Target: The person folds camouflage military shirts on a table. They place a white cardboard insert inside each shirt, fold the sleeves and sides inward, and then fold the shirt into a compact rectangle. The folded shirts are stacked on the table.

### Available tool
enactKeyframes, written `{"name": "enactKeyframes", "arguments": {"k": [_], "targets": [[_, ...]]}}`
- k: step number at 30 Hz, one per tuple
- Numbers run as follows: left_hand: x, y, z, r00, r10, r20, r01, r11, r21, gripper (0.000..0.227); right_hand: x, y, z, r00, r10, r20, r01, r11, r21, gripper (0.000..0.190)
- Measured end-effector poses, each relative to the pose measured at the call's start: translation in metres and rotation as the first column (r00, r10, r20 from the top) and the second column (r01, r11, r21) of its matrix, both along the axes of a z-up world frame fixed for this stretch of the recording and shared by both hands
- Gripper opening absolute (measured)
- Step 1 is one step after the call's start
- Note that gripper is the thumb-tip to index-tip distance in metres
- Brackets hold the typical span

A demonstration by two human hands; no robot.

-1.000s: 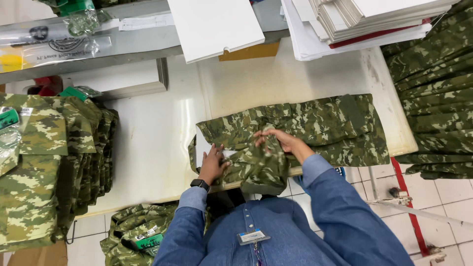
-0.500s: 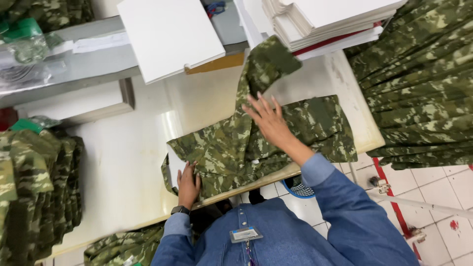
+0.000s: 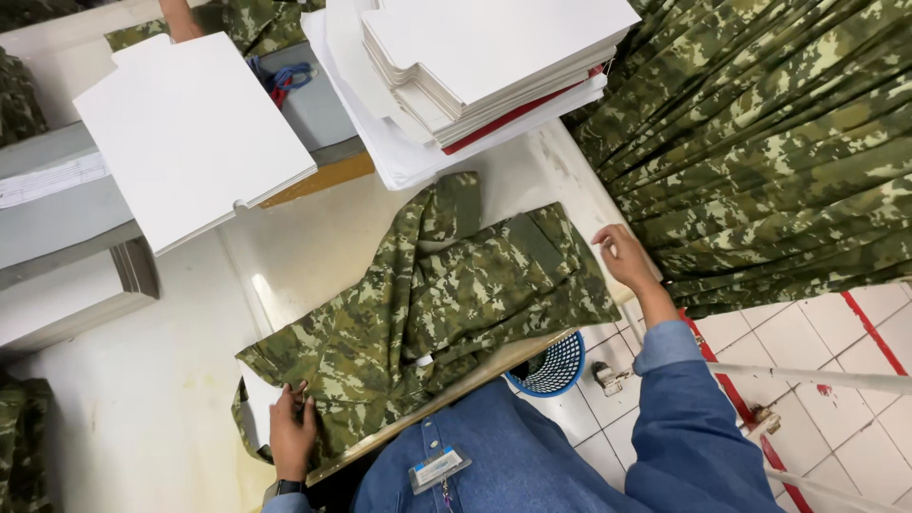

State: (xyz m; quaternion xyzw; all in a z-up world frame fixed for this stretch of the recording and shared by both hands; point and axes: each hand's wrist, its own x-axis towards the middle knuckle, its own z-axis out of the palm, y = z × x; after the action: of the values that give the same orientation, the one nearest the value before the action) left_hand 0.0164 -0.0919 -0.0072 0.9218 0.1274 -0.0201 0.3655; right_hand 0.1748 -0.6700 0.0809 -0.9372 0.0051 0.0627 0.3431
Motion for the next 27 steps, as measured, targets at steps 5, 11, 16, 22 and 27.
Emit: {"name": "enactKeyframes", "arguments": {"k": [5,11,16,22,27], "targets": [[-0.002,-0.006,0.004,0.998,0.054,0.021,-0.054,0.999,0.007,0.037,-0.033,0.082,0.006,0.624,0.244,-0.742,-0.485,0.866,-0.123,0.045],[-0.003,-0.016,0.01,0.994,0.084,0.067,-0.082,0.996,-0.029,0.008,-0.049,0.059,-0.016,0.866,0.217,-0.451,-0.462,0.694,-0.552,0.023],[0.002,-0.019,0.021,0.991,0.084,0.103,-0.084,0.996,0.002,0.013,0.032,0.026,0.055,0.889,0.051,-0.454,-0.034,0.998,0.044,0.019],[0.005,-0.02,0.016,0.987,0.104,0.125,-0.112,0.992,0.059,0.007,0.093,0.081,-0.059,0.996,0.072,0.053,0.001,0.586,-0.811,0.06],[0.006,-0.026,-0.001,0.972,0.176,0.157,-0.207,0.956,0.207,0.005,0.129,0.232,-0.046,0.995,-0.04,0.094,0.045,0.998,-0.05,0.026]]}}
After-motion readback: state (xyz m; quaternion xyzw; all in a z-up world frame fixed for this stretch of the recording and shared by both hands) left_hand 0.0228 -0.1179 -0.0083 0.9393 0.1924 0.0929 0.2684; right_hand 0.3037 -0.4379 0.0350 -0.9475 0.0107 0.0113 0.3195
